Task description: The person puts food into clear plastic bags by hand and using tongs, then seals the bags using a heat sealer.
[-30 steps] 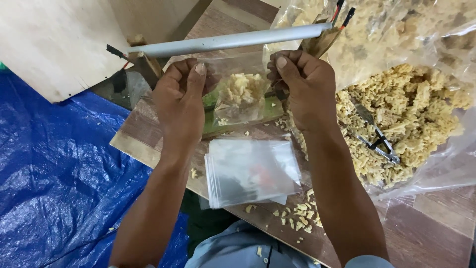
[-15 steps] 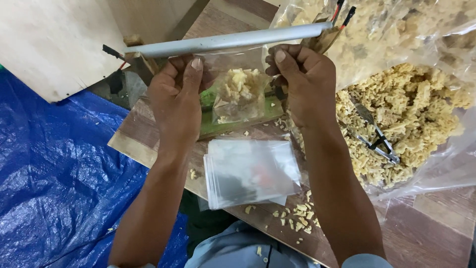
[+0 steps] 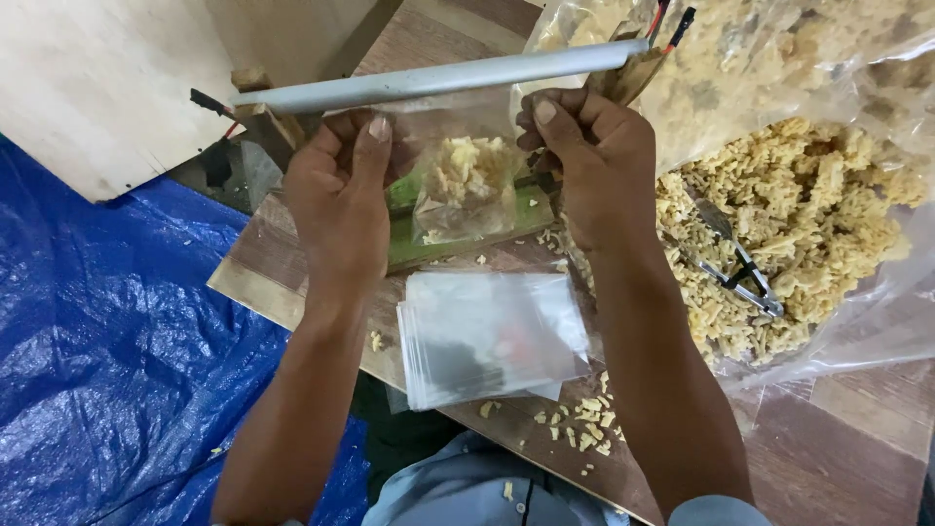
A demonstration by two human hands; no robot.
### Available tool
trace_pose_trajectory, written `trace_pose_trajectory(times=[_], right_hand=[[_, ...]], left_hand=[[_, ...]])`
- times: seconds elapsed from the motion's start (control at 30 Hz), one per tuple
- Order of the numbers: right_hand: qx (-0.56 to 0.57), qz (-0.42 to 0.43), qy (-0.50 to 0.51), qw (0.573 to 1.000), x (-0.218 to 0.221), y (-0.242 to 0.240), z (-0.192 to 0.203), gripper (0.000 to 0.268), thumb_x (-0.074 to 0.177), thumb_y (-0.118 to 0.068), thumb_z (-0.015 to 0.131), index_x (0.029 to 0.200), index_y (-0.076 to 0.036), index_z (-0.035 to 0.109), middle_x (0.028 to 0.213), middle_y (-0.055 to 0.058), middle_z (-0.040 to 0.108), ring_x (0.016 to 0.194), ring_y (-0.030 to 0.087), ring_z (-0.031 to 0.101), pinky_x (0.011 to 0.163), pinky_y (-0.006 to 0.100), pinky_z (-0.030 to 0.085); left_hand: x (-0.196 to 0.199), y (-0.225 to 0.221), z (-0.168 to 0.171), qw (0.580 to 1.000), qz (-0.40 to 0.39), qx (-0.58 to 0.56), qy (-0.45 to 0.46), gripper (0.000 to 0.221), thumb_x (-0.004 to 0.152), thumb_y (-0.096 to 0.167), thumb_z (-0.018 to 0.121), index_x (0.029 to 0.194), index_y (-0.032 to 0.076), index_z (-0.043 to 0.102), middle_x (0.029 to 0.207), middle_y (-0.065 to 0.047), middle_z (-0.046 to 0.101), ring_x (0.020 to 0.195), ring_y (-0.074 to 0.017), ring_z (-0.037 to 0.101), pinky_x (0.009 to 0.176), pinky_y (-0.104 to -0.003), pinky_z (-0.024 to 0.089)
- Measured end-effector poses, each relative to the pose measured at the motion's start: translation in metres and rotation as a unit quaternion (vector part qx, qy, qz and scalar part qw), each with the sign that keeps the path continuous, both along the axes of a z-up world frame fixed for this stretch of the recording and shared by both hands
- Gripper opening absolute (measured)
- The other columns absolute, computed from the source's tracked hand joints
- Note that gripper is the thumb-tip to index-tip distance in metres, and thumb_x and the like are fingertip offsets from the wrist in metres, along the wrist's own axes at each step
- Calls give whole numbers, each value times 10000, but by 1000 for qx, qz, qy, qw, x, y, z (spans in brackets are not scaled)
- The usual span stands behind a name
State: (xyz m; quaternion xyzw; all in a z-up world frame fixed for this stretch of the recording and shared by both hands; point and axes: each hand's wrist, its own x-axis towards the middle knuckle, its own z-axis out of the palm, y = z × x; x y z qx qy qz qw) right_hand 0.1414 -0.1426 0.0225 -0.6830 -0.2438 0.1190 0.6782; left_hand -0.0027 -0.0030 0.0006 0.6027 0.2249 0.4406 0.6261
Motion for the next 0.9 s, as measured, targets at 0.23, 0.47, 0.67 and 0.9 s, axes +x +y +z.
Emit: trace_pose_trajectory(times=[0.23,0.47,0.67,0.9], right_hand=[[-4,0,0,1000,-27,-29,0,196,1027,-137,631,1091,20,730,857,114,714,769,159,686,681,267,591],[-42,-4,-18,999,-40,-75,-9,167,1023,-79,592,1037,21,725,806,132,678,769,156,653,731,258,494],[-122,56,-316,939,-41,-97,0,301,958,-123,682,1235,-24,622,1235,156,645,1149,278,645,947,350,566],[-147,148,-466,860,-44,-103,-2,103,948,-104,769,1032,-57,733,1046,84,749,1022,270,675,927,389,455]], left_hand=[[-12,-18,-13,995,-78,20,-67,198,1051,173,640,1196,44,599,997,-75,645,929,-142,661,873,-324,611],[-18,-40,-29,989,-106,99,-19,102,1058,120,641,1018,27,657,862,-110,646,785,-137,621,722,-343,555],[-24,-65,-8,942,-100,318,28,156,1009,176,667,951,31,659,943,-129,697,869,-240,695,740,-338,583],[-37,-76,11,909,-163,377,69,46,989,53,697,963,38,662,962,-114,694,888,-259,677,742,-374,532]])
